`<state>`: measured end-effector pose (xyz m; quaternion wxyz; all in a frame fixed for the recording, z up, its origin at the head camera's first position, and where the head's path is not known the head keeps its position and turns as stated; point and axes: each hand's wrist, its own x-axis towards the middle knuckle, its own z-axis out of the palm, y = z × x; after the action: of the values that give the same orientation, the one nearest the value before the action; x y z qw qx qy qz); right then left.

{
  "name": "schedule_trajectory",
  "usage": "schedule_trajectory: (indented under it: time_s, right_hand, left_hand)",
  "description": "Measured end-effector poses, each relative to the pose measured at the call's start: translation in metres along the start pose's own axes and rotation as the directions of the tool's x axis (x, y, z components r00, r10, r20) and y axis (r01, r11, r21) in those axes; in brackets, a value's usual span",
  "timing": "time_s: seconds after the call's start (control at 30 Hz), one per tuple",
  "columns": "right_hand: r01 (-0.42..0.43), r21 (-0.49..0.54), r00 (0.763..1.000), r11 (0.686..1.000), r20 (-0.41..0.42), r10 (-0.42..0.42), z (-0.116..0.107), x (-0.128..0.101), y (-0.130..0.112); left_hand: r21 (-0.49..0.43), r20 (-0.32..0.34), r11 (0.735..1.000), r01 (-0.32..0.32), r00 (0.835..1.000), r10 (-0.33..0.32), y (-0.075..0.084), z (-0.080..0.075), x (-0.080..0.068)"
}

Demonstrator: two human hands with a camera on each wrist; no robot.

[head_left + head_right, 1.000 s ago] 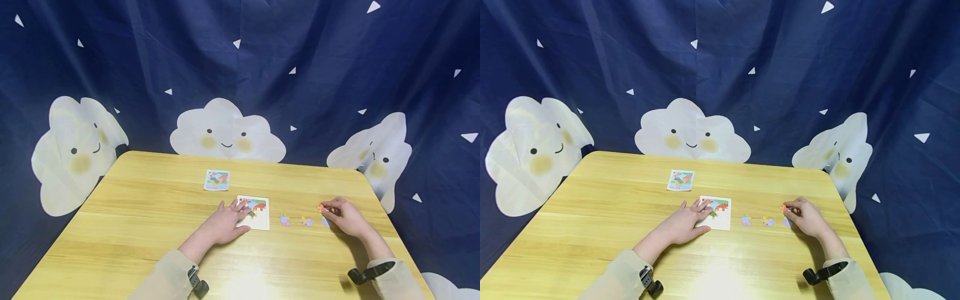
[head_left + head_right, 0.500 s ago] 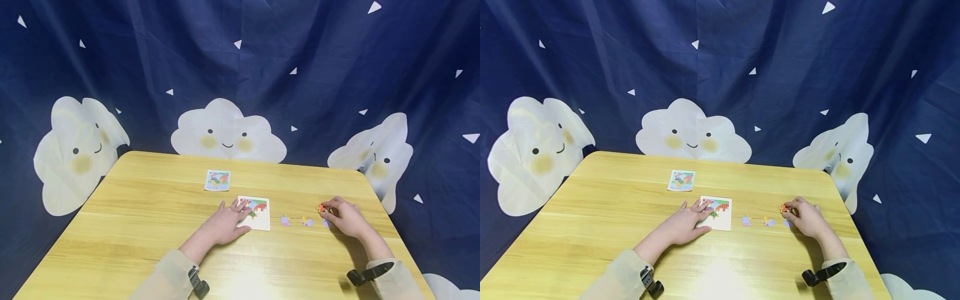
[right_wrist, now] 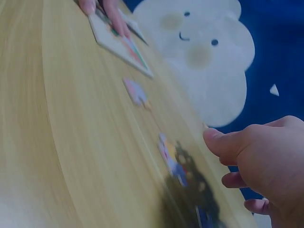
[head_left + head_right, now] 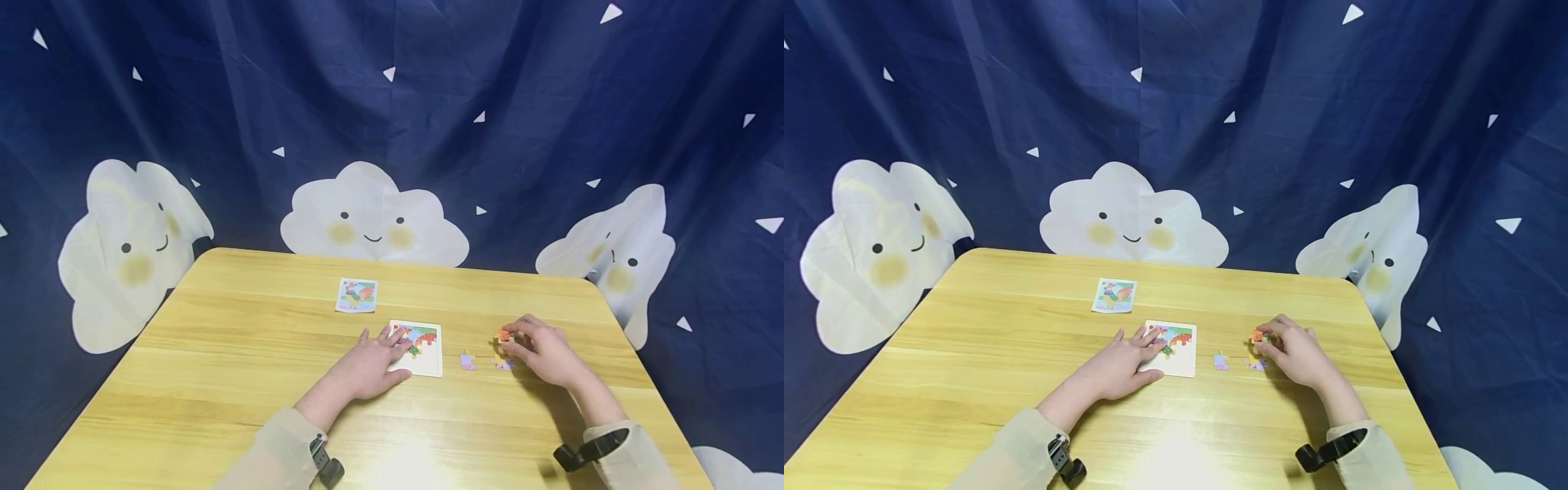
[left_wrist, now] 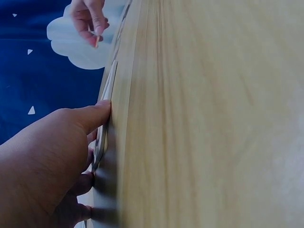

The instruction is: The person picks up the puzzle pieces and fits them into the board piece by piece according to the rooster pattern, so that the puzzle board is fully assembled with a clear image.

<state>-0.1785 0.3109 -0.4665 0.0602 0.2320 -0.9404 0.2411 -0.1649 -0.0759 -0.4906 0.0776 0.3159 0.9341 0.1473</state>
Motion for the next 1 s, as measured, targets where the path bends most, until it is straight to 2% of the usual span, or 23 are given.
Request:
schedule_trajectory:
  time_s: [0.27, 0.53, 0.83, 1.0]
  right_hand:
    - [0.106, 0.070, 0.994, 0.992, -0.006, -0.106, 0.012, 0.016, -0.024]
    - [0.095, 0.116, 0.995, 0.989, 0.031, -0.099, 0.024, 0.027, -0.052]
    - [0.144, 0.163, 0.989, 0.976, 0.012, -0.148, 0.043, 0.034, -0.068]
    - [0.126, 0.164, 0.990, 0.978, 0.038, -0.134, 0.053, 0.038, -0.076]
  left_hand:
    - [0.003, 0.001, 1.000, 0.001, 1.000, -0.001, 0.001, 0.000, 0.001]
    - [0.000, 0.001, 1.000, -0.004, 1.000, 0.004, 0.001, -0.001, 0.001]
    - [-0.005, -0.004, 1.000, -0.013, 1.000, 0.013, -0.001, 0.000, 0.000]
    - [0.001, -0.007, 1.000, -0.010, 1.000, 0.010, -0.001, -0.001, 0.000]
